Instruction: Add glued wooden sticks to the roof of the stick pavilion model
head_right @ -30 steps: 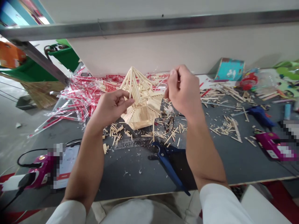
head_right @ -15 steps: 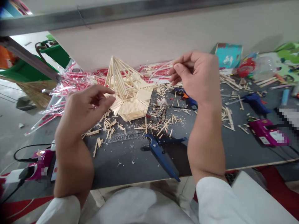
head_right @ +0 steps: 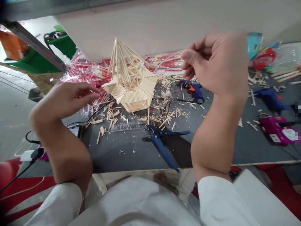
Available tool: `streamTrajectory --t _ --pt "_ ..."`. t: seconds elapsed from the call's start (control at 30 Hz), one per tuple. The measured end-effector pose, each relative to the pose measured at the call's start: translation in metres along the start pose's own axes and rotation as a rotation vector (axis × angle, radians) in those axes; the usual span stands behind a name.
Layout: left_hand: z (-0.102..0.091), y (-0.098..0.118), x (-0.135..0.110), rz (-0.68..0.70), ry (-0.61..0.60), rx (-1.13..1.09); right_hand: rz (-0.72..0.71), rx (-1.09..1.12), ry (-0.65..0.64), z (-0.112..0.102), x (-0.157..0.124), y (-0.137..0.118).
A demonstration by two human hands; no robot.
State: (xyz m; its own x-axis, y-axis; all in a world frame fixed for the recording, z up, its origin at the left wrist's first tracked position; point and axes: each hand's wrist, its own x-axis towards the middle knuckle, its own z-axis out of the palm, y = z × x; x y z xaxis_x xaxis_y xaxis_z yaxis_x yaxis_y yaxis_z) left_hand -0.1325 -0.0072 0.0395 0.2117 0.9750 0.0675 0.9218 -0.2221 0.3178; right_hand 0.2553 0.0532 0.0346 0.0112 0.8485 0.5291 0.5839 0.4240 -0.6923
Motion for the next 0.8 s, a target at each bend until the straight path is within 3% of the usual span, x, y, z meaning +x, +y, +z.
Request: streamTrajectory --t 0.13,0.23,0.3,0.4,0.47,0.53,0.6,0.63,0.73,0.8 --pt "0.004 -0.022 0.006 -0.102 0.012 0.029 0.016 -0.088 -0.042 -0.009 -0.006 -0.004" --pt "0.006 -0.026 0.011 -0.115 -0.008 0.069 -0.064 -0.119 -0.117 -0.016 -0.013 -0.010" --pt "0.006 -0.019 0.010 -0.065 -0.040 0.095 -0.096 -0.091 -0.214 -0.021 -0.015 -0.011" --pt "0.014 0.016 0.002 0.097 -0.131 0.099 0.046 -0.024 -0.369 -0.026 -0.013 -0.006" --pt "0.035 0.056 -0.006 0.269 -0.214 0.102 0.115 -0.010 -0.372 -0.028 -0.011 -0.004" --pt "0.071 0.098 -0.013 0.451 -0.240 0.156 0.075 -0.013 -0.296 -0.030 -0.012 -0.006" --pt "0.114 0.132 -0.015 0.602 -0.176 0.149 0.084 -0.049 -0.266 -0.034 -0.016 -0.010" --pt "0.135 0.143 -0.015 0.619 -0.123 0.161 0.131 -0.086 -0.311 -0.037 -0.017 -0.012" --pt "0.182 0.155 -0.011 0.622 -0.052 0.209 0.219 -0.224 -0.549 -0.047 -0.019 -0.014" --pt "0.197 0.152 -0.009 0.591 -0.067 0.191 0.236 -0.242 -0.630 -0.051 -0.019 -0.011"
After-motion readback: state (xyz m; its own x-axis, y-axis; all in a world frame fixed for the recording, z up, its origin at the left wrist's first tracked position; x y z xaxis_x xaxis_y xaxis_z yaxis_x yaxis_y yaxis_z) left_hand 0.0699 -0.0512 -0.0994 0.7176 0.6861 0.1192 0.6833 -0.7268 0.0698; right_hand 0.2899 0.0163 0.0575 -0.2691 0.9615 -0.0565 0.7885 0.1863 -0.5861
